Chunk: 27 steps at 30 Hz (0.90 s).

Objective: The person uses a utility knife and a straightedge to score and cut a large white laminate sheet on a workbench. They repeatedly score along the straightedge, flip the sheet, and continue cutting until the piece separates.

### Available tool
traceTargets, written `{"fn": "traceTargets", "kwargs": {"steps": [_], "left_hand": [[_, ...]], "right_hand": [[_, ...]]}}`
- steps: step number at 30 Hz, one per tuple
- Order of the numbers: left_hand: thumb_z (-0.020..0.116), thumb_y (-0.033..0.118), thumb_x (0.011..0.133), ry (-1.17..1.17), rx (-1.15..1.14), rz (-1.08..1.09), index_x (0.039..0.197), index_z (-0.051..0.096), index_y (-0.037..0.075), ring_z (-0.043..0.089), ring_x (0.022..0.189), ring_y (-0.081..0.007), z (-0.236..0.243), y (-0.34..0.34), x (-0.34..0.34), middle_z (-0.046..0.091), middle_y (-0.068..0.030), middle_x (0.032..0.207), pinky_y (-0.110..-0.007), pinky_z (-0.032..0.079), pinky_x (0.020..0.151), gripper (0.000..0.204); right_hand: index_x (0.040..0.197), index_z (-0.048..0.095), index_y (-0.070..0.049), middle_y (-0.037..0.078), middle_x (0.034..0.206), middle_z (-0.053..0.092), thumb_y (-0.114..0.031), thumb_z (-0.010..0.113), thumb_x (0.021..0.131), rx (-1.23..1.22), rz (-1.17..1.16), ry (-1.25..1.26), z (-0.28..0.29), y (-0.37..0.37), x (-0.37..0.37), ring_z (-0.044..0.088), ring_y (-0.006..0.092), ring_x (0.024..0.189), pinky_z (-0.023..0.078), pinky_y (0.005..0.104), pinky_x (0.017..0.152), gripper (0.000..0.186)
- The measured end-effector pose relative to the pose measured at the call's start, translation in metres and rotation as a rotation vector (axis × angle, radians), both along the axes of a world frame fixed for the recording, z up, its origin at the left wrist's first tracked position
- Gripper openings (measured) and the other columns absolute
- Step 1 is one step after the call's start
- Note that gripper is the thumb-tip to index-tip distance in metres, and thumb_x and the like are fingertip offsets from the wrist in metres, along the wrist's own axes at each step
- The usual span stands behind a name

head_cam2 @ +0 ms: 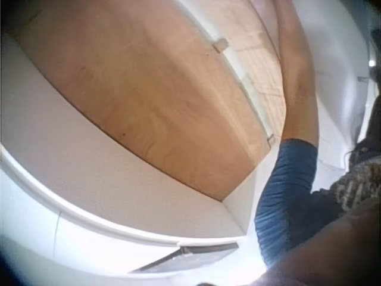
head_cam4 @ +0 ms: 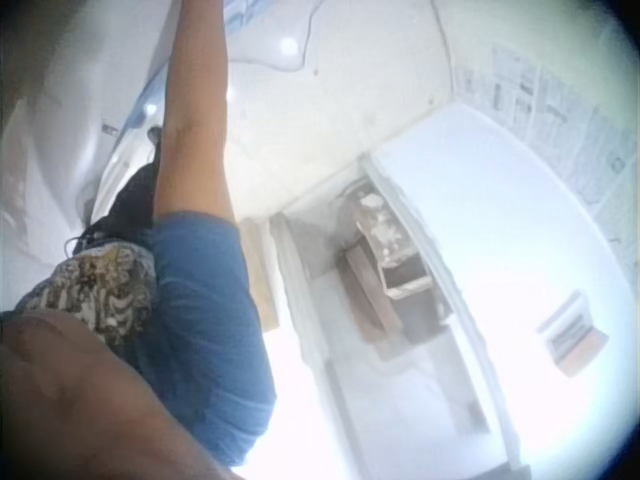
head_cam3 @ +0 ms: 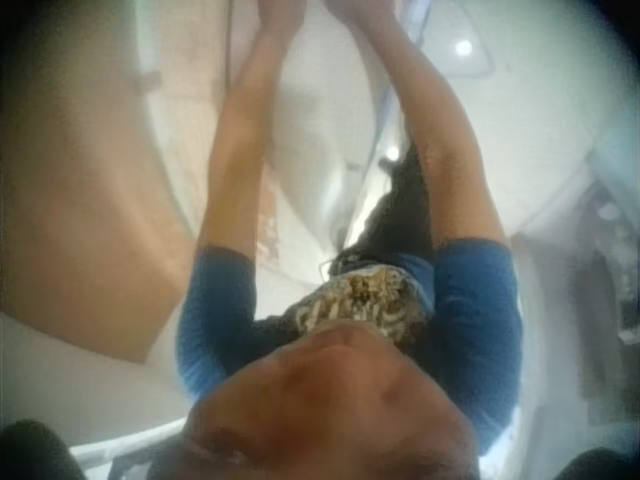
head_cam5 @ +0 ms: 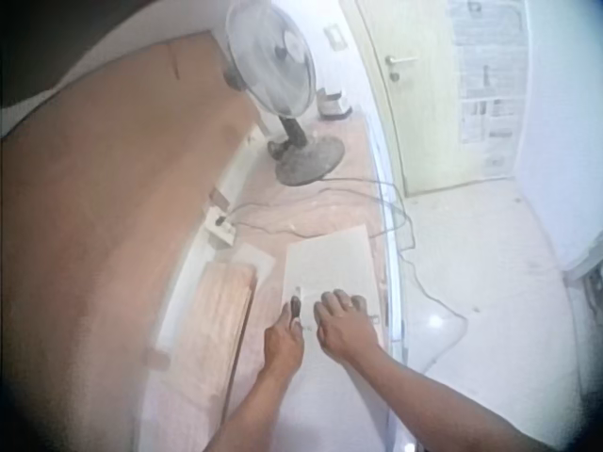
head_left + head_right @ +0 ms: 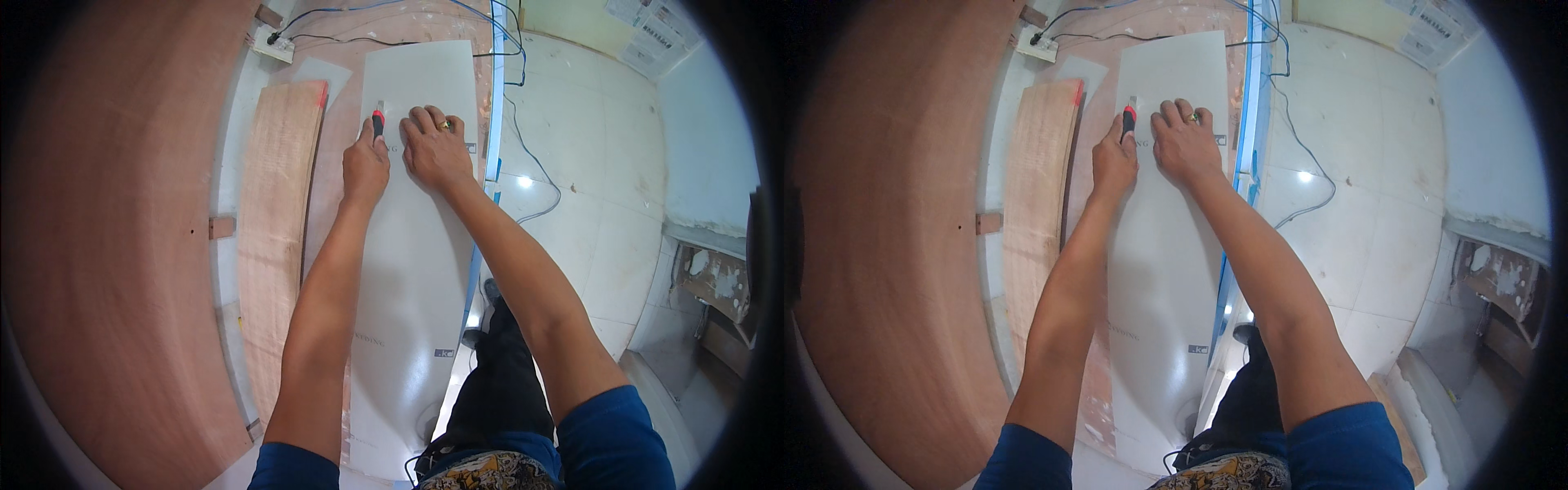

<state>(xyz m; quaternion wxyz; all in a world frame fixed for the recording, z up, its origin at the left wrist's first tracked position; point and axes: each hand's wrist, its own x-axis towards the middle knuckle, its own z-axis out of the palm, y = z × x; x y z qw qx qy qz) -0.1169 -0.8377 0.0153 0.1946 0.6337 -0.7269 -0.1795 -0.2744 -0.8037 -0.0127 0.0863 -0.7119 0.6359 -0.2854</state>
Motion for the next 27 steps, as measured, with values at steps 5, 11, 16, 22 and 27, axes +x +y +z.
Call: {"fn": "traceTargets", "kwargs": {"steps": [5,11,16,22,27], "left_hand": [[0.061,0.015,0.105,0.007,-0.012,0.004,0.149,0.059,-0.003,0.076,0.095,-0.0465,0.0,0.003,0.0,0.074,-0.0334,0.104,-0.049,0.058,0.084,0.048],[0.06,0.014,0.105,0.01,-0.087,-0.039,0.15,0.057,-0.005,0.074,0.091,-0.0491,-0.002,0.002,0.001,0.074,-0.0341,0.097,-0.053,0.058,0.08,0.048],[0.061,0.016,0.104,0.014,-0.041,0.009,0.15,0.06,0.0,0.075,0.099,-0.0471,0.001,0.003,-0.001,0.074,-0.0344,0.11,-0.05,0.058,0.087,0.049],[0.062,0.017,0.105,-0.042,-0.01,0.006,0.152,0.058,0.001,0.075,0.094,-0.047,0.003,0.002,-0.004,0.074,-0.0326,0.1,-0.051,0.058,0.082,0.05],[0.062,0.017,0.106,-0.104,-0.033,0.015,0.153,0.057,0.003,0.075,0.091,-0.0472,0.001,0.004,-0.008,0.074,-0.0317,0.097,-0.052,0.057,0.08,0.05]], "right_hand": [[0.132,0.065,-0.008,0.013,0.144,0.057,-0.019,0.064,0.094,-0.033,-0.012,-0.004,-0.003,0.002,0.001,0.044,0.0322,0.148,0.034,0.0569,0.118,0.04],[0.133,0.065,-0.008,0.013,0.146,0.056,-0.019,0.064,0.094,0.006,0.008,0.001,0.0,0.001,0.0,0.044,0.0322,0.148,0.034,0.0575,0.118,0.041],[0.135,0.064,-0.008,0.013,0.146,0.055,-0.019,0.064,0.094,0.004,0.01,0.0,-0.001,0.0,-0.001,0.043,0.0321,0.149,0.034,0.0577,0.118,0.042],[0.136,0.064,-0.008,0.013,0.146,0.055,-0.019,0.065,0.093,0.008,0.01,-0.008,0.0,0.001,-0.001,0.042,0.0323,0.15,0.033,0.0579,0.118,0.044],[0.136,0.063,-0.008,0.013,0.146,0.055,-0.019,0.066,0.093,0.007,0.018,-0.016,0.0,0.001,-0.002,0.042,0.0328,0.15,0.033,0.0575,0.118,0.044]]}}
